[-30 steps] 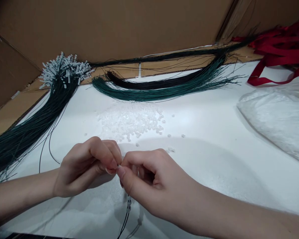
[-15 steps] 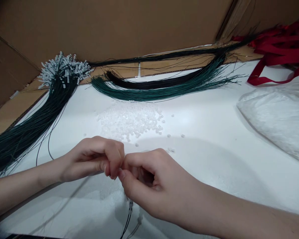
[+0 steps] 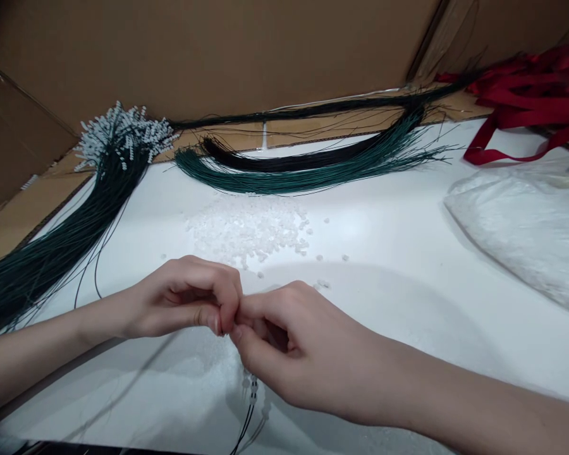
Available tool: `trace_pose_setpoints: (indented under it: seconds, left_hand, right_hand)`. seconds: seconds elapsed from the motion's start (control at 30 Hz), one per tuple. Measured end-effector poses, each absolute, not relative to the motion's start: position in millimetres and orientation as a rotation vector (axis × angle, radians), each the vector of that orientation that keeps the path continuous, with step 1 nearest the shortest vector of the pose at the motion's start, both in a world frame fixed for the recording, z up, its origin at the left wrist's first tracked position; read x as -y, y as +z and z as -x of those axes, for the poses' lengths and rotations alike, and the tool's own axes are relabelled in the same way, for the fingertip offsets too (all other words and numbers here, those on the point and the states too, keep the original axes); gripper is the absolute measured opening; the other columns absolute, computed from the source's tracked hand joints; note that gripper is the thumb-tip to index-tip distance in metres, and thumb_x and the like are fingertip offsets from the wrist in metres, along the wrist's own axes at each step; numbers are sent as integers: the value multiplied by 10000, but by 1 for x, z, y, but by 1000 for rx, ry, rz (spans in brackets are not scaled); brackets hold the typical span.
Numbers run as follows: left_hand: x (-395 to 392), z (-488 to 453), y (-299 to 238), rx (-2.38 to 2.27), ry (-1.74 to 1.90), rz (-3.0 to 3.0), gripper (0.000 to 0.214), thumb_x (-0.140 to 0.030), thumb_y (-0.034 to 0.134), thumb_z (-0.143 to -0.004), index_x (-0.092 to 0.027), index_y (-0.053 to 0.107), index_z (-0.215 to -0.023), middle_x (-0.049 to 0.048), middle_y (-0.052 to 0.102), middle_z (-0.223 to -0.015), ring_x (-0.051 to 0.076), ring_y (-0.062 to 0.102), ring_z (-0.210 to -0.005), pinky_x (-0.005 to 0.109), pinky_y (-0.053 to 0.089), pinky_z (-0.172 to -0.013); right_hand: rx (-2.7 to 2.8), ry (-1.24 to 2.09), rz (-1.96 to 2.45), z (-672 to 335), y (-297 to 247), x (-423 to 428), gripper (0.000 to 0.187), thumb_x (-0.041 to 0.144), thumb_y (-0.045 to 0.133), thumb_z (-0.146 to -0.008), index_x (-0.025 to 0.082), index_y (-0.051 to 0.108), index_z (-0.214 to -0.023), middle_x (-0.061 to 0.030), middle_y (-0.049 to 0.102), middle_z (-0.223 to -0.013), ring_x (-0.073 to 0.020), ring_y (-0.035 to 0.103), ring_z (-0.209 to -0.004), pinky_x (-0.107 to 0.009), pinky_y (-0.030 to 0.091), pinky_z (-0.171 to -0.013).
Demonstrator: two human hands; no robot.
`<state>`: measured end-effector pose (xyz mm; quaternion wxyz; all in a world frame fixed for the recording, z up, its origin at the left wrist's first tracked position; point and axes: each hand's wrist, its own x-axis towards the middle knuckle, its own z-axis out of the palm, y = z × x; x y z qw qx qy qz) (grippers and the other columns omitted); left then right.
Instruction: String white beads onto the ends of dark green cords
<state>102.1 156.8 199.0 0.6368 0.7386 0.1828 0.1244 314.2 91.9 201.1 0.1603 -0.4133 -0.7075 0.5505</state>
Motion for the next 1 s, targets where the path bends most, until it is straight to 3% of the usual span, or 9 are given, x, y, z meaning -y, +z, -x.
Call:
trace_pose_setpoints:
  seconds: [0.23,0.43,0.7,1.0]
  left_hand:
    - [-157,-102,202,-417,208,-1748,150,-221,580,-935,-117,604,-830,60,606,-792,138,561,-721,243,453,-630]
    - [-153,-105,201,-487,238,-1785,152,-250,593,-929,-128,605,-839,41,594,-768,125,525,-688,229,410,-586]
    - [-150,-108,201,-469,321,-1720,79,-97,628,-888,-153,577,-911,-16,625,-803,62,585,-714,130,470,-626]
    - [-152,-111,202,-465,316,-1635,295,132,551,-793,-141,595,-894,-29,664,-839,38,647,-775,69,497,-665]
  right_hand:
    - [2057,1592,1165,-314,203,-93,177,183,461,-924,172,588,-803,52,386,-611,-83,344,-543,-225,281,-483]
    - [2110,1538,1171,-315,200,-92,172,187,466,-915,171,581,-788,45,447,-630,-80,388,-552,-222,303,-492]
    - [2162,1455,1206,-314,198,-92,264,274,453,-948,168,567,-735,50,435,-578,-63,364,-501,-204,279,-443]
    - [2152,1434,1201,-314,198,-91,266,276,460,-942,168,593,-739,46,452,-558,-62,379,-481,-202,289,-428]
